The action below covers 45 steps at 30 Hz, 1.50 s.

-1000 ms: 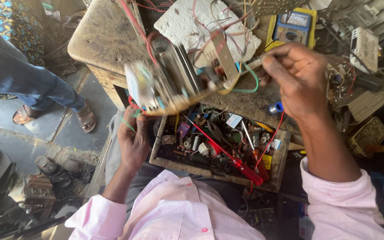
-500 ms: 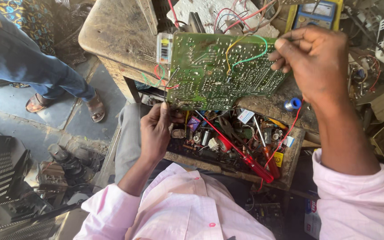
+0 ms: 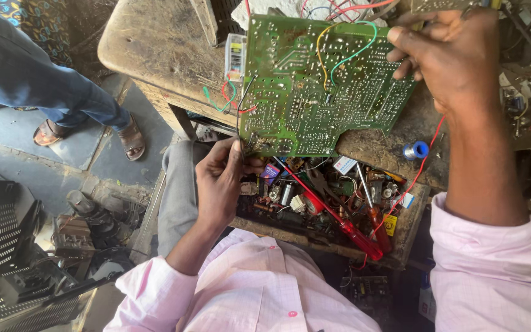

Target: The person works on a green circuit board, using a soldering iron to heat and adjust components, then uses a multimeter to test connections. They flip the board over, probe different points with the multimeter, and use pliers to trim or adjust wires.

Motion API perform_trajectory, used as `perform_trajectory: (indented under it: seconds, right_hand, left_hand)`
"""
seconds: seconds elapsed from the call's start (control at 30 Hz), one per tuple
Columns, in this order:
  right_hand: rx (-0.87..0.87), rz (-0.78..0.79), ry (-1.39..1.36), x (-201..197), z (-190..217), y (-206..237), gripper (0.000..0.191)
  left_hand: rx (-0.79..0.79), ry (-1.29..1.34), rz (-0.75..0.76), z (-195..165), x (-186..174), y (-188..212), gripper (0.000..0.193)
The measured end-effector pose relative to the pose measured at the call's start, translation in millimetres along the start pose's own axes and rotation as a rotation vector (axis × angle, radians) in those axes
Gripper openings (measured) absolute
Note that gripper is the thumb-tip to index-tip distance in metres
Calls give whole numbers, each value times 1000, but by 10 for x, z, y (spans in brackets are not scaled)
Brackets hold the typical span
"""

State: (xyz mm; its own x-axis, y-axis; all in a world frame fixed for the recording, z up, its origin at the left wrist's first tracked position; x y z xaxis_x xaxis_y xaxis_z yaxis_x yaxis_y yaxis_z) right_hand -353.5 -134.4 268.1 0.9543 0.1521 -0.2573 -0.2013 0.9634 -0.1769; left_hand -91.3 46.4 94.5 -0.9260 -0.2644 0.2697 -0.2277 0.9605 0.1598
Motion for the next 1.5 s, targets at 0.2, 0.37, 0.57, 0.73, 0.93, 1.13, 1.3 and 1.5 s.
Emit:
perform_trajectory:
  seconds: [0.2, 0.37, 0.57, 0.73, 0.93, 1.13, 1.3, 1.5]
  right_hand:
    - [-460, -125, 366, -199, 42, 355, 26]
    - [-111, -150, 249, -384, -479, 568, 18]
    - [-39, -234, -77, -631, -824, 565, 16]
    - [-129, -230, -146, -691, -683, 388, 19]
    - [-84, -238, -203, -598, -703, 427, 15]
    - [-44, -306, -206, -559, -801, 580, 10]
    - [-34, -327, -139, -555, -887, 675, 10]
    - [-22, -380, -140, -626, -1052, 748, 11]
  left_hand:
    - [93, -12, 26, -9, 50, 13, 25]
    - [138, -18, 0, -14, 66, -41, 22]
    - [146, -41, 34, 80, 132, -113, 24]
    - [49, 93, 43, 213, 255, -223, 22]
    - [88, 26, 120, 223, 205, -230, 25]
    - [89, -34, 126, 219, 132, -216, 25]
    - [116, -26, 151, 212, 124, -202, 25]
    - [63, 67, 148, 313, 110, -237, 31]
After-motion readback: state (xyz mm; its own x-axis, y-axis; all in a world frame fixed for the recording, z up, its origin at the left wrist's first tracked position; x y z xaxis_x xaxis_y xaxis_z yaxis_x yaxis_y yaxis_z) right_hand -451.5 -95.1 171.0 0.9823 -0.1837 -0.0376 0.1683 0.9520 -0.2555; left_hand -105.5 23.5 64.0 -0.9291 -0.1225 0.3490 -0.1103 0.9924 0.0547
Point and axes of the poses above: each hand's wrist, its own y-axis away from the middle knuckle, its own x-axis out of the palm, z = x × y, the point moved 4 cm from there along -y, towards the middle knuckle, and after that the axes turned 11 degrees about -y, right-handed, at the moved point
